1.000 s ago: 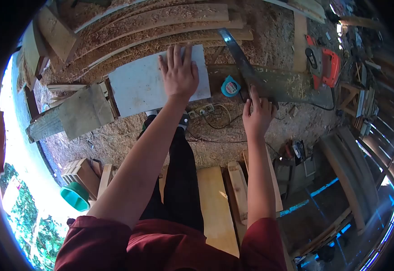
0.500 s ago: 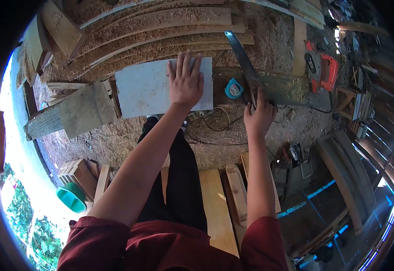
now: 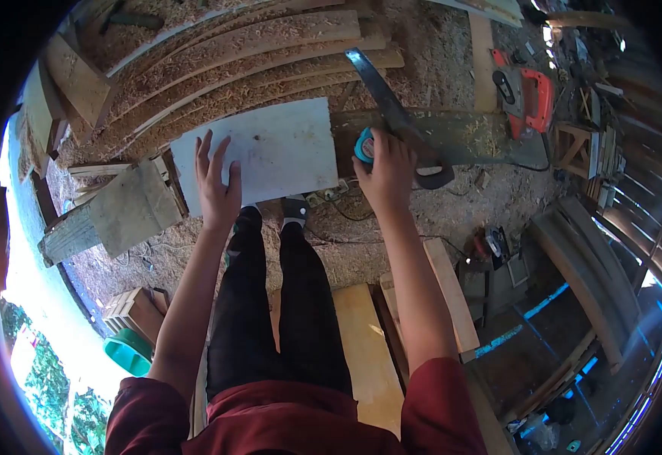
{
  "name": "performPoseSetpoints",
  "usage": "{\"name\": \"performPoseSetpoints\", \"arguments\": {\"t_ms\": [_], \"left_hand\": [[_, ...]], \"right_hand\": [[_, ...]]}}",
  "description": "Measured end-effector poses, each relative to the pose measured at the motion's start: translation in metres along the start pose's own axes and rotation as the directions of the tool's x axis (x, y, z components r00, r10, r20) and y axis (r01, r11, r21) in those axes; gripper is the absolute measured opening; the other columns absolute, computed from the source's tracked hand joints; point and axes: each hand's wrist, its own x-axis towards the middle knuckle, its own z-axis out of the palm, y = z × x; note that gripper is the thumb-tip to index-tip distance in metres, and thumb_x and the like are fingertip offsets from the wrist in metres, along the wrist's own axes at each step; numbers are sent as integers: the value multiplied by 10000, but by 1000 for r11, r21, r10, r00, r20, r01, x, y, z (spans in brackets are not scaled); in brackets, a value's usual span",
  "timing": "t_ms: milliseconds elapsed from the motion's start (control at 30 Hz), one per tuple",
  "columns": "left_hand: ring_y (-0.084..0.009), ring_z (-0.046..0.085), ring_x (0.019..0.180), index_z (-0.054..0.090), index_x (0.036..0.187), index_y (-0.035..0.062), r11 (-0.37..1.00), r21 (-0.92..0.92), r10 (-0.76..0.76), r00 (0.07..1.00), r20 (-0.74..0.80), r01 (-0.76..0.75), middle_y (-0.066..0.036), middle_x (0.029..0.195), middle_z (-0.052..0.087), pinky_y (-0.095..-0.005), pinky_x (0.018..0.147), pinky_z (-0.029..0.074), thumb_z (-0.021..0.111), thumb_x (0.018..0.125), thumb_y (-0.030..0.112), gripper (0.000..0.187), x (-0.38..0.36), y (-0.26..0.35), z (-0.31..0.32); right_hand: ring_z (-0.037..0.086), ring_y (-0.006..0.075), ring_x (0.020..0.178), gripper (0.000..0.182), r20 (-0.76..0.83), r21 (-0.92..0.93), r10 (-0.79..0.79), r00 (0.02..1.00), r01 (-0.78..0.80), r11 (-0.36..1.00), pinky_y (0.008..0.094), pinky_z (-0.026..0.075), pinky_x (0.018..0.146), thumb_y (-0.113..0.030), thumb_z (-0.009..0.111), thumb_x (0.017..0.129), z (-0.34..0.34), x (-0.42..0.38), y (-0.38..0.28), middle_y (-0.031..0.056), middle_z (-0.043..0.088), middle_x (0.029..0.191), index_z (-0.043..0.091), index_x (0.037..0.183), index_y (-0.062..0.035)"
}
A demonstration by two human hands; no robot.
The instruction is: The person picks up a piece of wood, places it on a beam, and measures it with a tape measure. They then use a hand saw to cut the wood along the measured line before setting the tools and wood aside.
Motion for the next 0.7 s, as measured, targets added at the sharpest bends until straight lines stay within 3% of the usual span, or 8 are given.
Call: {"name": "performPoseSetpoints", "arguments": {"t_ms": [100, 133, 200, 233, 300, 400, 533, 700], "left_hand": [[-419, 573, 1433, 745, 1362, 66, 996, -12, -85, 994, 74, 86, -168, 1480, 662, -529, 1203, 448, 635, 1062, 63, 320, -1, 0, -27], [-321, 676, 1235, 778, 1277, 40, 996, -30, -81, 996, 33, 82, -130, 1297, 740, -431, 1098, 505, 623, 1086, 75, 248, 3, 7, -32], [-291, 684, 1203, 775, 1276, 30, 959, -181, -197, 972, 131, 219, -132, 1271, 742, -398, 1072, 509, 619, 1099, 86, 242, 8, 16, -42], [-262, 693, 1171, 771, 1274, 20, 881, -322, -277, 930, 242, 346, -134, 1246, 745, -365, 1046, 512, 615, 1112, 97, 238, 12, 20, -46], [-203, 686, 1119, 762, 1276, 3, 857, -368, -275, 925, 263, 360, -128, 1207, 746, -323, 1002, 510, 596, 1150, 150, 255, 17, 21, -48], [-131, 644, 1073, 741, 1224, -9, 628, -538, -315, 816, 484, 562, -36, 1068, 728, -299, 987, 505, 536, 1204, 254, 334, 23, 12, -55], [-68, 592, 938, 701, 1166, 17, 450, -644, -384, 785, 486, 619, 25, 983, 681, -274, 873, 484, 560, 1197, 242, 268, 33, -10, -75], [-65, 581, 838, 702, 1102, -9, 384, -596, -473, 705, 528, 705, -12, 918, 702, -288, 745, 502, 657, 1145, 243, 260, 30, -51, -102]], "right_hand": [[686, 387, 1165, 590, -107, 96, -26, 994, 36, 995, 543, 509, 1064, -262, 850, 920, -11, 6, -20, 170, 700, 1269, 621, 1438, -98], [697, 364, 1163, 569, -23, 360, 3, 1000, 6, 933, 507, 533, 1038, -253, 821, 940, -18, 9, -33, 171, 700, 1271, 616, 1442, -81], [703, 288, 1152, 507, 203, 718, -33, 979, -126, 685, 409, 572, 975, -247, 728, 985, -30, 15, -62, 163, 695, 1247, 597, 1426, -35], [703, 288, 1152, 507, 209, 717, -43, 977, -123, 686, 409, 572, 975, -247, 728, 985, -37, 20, -79, 163, 695, 1247, 597, 1426, -35], [689, 267, 1124, 486, 316, 779, -255, 914, -97, 619, 415, 561, 991, -255, 697, 991, -45, 35, -114, 163, 685, 1219, 576, 1399, -20], [683, 294, 1081, 478, 342, 809, -355, 870, -80, 583, 415, 546, 992, -234, 695, 969, -34, 56, -157, 187, 670, 1182, 551, 1365, -9], [689, 326, 1089, 473, 394, 788, -427, 814, -61, 612, 427, 537, 1000, -203, 701, 942, -25, 77, -200, 197, 668, 1177, 548, 1344, -5], [687, 353, 1123, 495, 465, 763, -461, 756, -78, 641, 438, 537, 1009, -198, 685, 937, -3, 88, -237, 195, 668, 1198, 544, 1373, -11]]}}
